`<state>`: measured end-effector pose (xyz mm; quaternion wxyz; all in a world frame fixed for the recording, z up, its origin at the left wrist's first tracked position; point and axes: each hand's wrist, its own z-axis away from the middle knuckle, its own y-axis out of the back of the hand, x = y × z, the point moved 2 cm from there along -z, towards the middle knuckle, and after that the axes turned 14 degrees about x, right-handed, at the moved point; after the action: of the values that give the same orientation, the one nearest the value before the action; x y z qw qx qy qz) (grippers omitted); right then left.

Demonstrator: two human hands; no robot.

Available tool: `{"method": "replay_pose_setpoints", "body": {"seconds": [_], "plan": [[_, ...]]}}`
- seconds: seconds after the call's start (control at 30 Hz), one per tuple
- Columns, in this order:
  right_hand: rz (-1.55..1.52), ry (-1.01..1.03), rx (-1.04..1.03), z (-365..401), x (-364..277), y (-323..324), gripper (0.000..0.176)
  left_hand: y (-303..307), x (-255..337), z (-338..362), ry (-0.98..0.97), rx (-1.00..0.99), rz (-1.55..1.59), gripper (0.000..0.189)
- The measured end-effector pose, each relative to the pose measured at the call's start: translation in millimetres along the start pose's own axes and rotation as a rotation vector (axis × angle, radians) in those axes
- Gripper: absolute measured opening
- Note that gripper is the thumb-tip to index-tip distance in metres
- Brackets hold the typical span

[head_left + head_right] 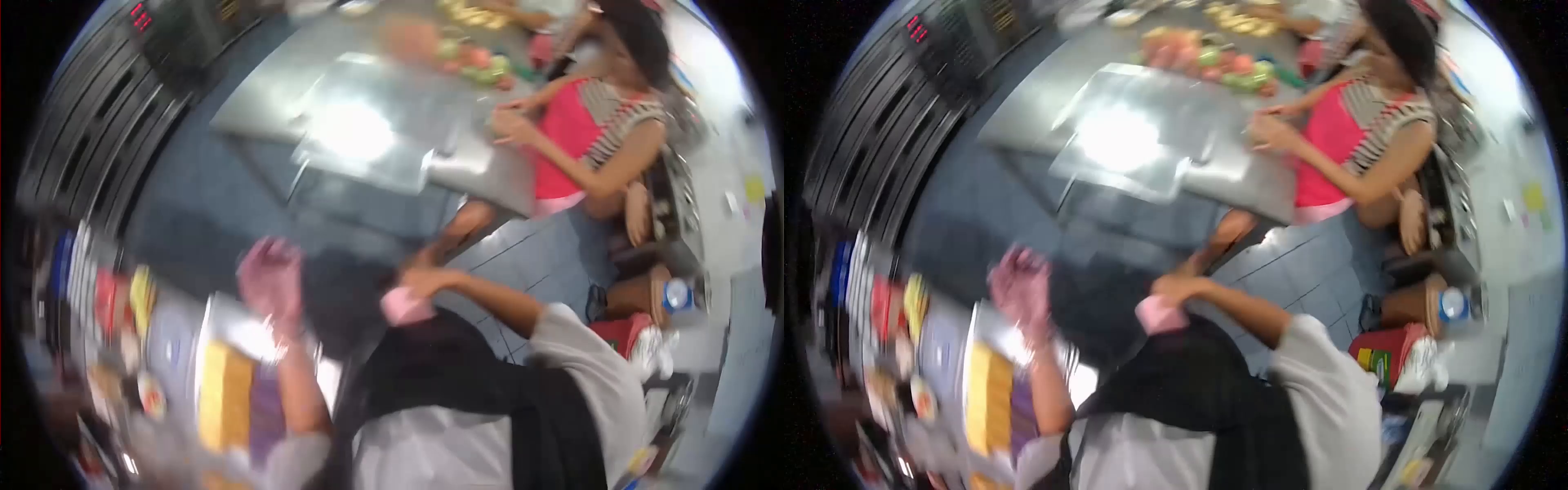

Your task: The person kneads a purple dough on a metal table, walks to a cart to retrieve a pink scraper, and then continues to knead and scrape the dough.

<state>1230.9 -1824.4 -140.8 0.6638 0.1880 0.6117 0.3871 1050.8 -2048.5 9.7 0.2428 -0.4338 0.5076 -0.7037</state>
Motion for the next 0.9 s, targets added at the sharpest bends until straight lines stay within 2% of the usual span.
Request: {"method": "replay_pose_setpoints", "body": {"seconds": [0.03, 0.07, 0.1, 0.13, 0.17, 0.2, 0.23, 0.3, 0.37, 0.47, 0.5, 0.53, 0.57, 0.6, 0.63, 0.7, 0.73, 0.8, 0.83, 0.9], "plan": [[-0.107, 0.124, 0.161, -24.2, 5.6, 4.3, 0.043, 0.0, 6.6, -17.0, -0.004, -0.016, 0.022, 0.044], [-0.187, 0.256, 0.307, -47.1, 12.2, 8.5, 0.043, 1.4, 11.5, -34.8, -0.099, -0.065, -0.057, 0.044], [-0.37, 0.063, 0.002, -69.1, -16.0, 49.2, 0.046, 2.7, 18.5, -47.7, -0.185, 0.09, -0.143, 0.046], [-0.277, 0.065, 0.023, -100.5, -20.0, 58.7, 0.043, 17.0, 30.4, -64.0, -0.132, -0.001, -0.12, 0.047], [-0.226, 0.158, 0.091, -128.4, -22.1, 70.3, 0.04, 26.0, 39.2, -80.8, -0.108, -0.082, -0.09, 0.048], [-0.176, 0.268, 0.134, -147.7, -34.0, 84.4, 0.036, 26.3, 43.0, -88.3, -0.109, -0.078, -0.1, 0.048], [-0.186, 0.286, 0.116, -161.9, -41.7, 96.1, 0.036, 29.4, 49.3, -89.9, -0.157, -0.034, -0.096, 0.05], [0.022, 0.265, 0.2, -203.7, -59.6, 146.3, 0.03, 43.3, 65.8, -106.3, -0.287, 0.069, -0.072, 0.052], [-0.09, 0.423, 0.236, -247.0, -58.0, 171.4, 0.025, 54.7, 83.3, -115.9, -0.312, 0.078, 0.072, 0.054], [-0.173, 0.326, 0.313, -313.6, -60.7, 206.1, 0.026, 90.3, 125.0, -123.4, -0.443, 0.256, 0.054, 0.05], [-0.102, 0.295, 0.286, -320.1, -58.6, 229.3, 0.027, 92.2, 122.1, -134.5, -0.46, 0.267, 0.067, 0.049], [0.115, 0.301, 0.273, -333.9, -57.5, 245.0, 0.021, 96.2, 130.2, -138.7, -0.509, 0.292, 0.08, 0.049], [0.492, 0.319, 0.203, -366.1, -38.7, 248.4, 0.015, 102.1, 141.5, -142.5, -0.531, 0.329, 0.078, 0.048], [0.499, 0.312, 0.386, -383.0, -28.3, 258.5, 0.014, 104.4, 153.2, -141.5, -0.544, 0.372, 0.062, 0.046], [0.789, 0.08, 0.381, -406.7, -11.7, 272.7, 0.016, 108.3, 170.1, -147.0, -0.551, 0.399, 0.048, 0.044], [0.569, 0.023, 0.54, -435.6, 12.7, 295.3, 0.021, 125.1, 200.5, -156.4, -0.563, 0.438, 0.045, 0.042], [0.568, 0.021, 0.519, -447.1, 4.6, 304.7, 0.021, 138.0, 214.2, -162.3, -0.549, 0.45, 0.052, 0.04], [-0.02, 0.02, 0.177, -458.4, -16.0, 327.6, 0.023, 143.1, 234.4, -183.7, -0.505, 0.482, 0.058, 0.037], [-0.023, -0.002, 0.162, -467.7, -9.8, 330.5, 0.023, 139.6, 245.0, -201.0, -0.498, 0.486, 0.059, 0.035], [0.328, -0.056, 0.262, -481.7, 5.2, 332.4, 0.025, 134.8, 262.4, -227.0, -0.484, 0.507, 0.054, 0.03]]}}
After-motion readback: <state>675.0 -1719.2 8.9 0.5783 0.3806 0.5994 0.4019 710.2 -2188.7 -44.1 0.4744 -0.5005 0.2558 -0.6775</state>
